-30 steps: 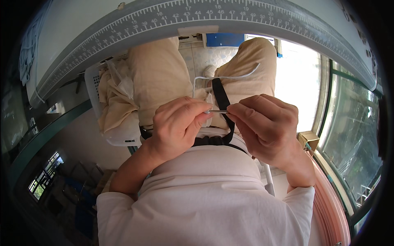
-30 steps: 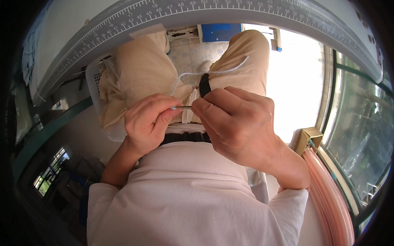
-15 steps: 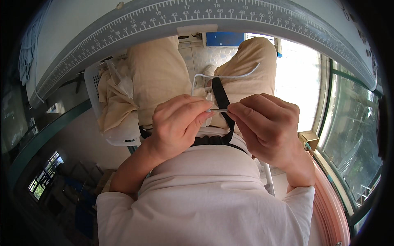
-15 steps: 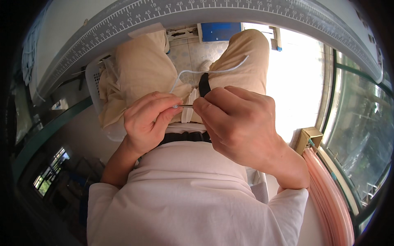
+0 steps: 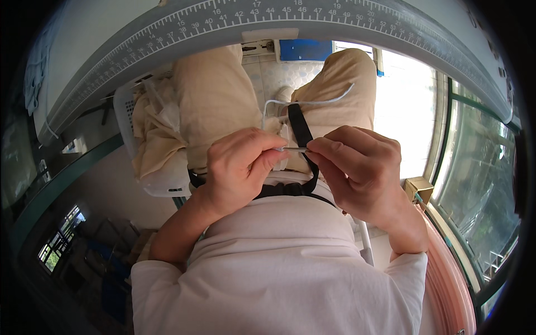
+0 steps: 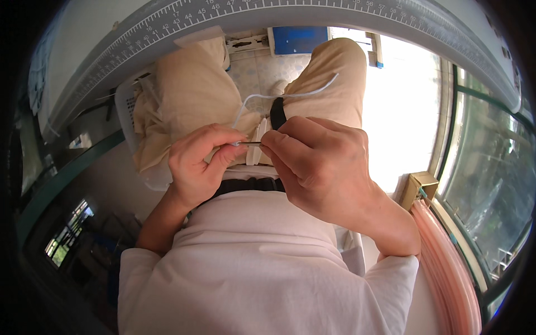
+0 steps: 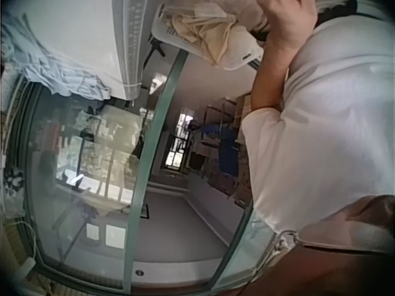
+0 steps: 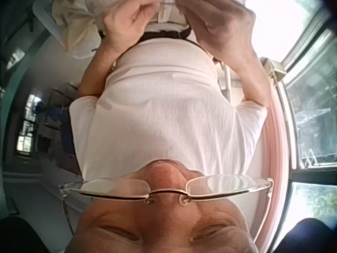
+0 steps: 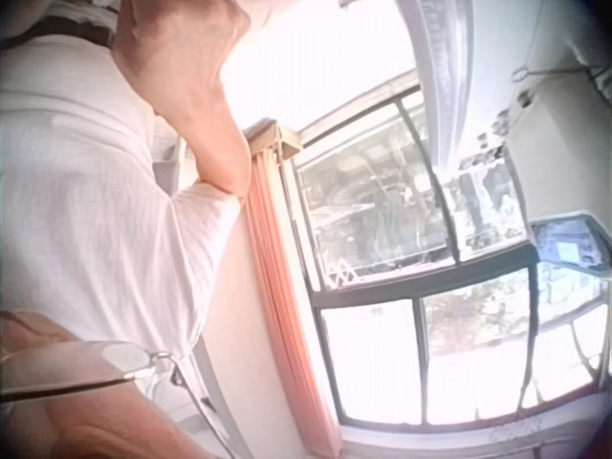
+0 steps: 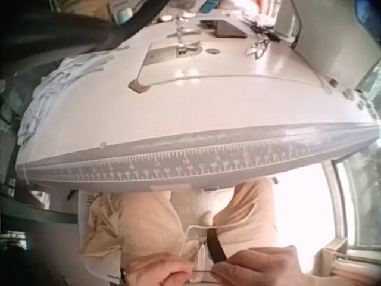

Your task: The person threads a needle, then uses a sewing machine to stitch a light blue elastic band. After sewing, they use scissors to trim the excess elastic and thread, then fold the finished piece.

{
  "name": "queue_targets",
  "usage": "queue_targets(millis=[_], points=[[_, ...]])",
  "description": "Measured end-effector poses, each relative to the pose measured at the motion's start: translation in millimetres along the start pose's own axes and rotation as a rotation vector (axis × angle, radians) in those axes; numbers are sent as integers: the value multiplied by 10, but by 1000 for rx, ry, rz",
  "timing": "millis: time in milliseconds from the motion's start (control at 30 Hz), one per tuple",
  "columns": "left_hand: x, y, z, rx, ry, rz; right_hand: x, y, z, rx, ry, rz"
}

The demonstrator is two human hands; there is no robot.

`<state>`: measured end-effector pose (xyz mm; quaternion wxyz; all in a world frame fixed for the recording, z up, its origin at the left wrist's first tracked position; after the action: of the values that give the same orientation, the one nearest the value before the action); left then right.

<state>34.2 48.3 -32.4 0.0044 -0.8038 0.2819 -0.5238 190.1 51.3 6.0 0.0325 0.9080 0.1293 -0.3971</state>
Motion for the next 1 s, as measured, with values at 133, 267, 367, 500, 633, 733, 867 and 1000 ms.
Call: queue_targets(millis=[133,267,367,500,633,733,867,1000], points=[[9,-34,-9,0,22,16,-40,-19,-24,-23,0,-7],[44,-66,12,-4,15,36,-76,-20,-4,-37,41,-20],[71,-83,39,-15,-24,73,-102,42,30,-16,198,-71],[77,-67,61,-9,-48,77,-153,30,52,-87,257,-67],[74,-85,65,-15,-43,84,-110,37,60,-77,233,-36],[61,-46,57,-46,6,39,-67,28,48,-102,85,0],[-2,-33,58,-59,56,14,40,34,38,-84,-119,38],[-138,57,12,36,270,-183,31,39,-126,22,-116,12]])
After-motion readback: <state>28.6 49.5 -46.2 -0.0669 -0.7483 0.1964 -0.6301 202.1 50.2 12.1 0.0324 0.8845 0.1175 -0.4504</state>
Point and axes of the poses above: each hand's wrist, its own y-axis away from the middle knuckle, its own z-axis out of the palm, x = y × z, the point moved 10 cm from there along -y, towards the middle knuckle, and after that the axes turned 11 degrees about z, right-handed, at the moved point
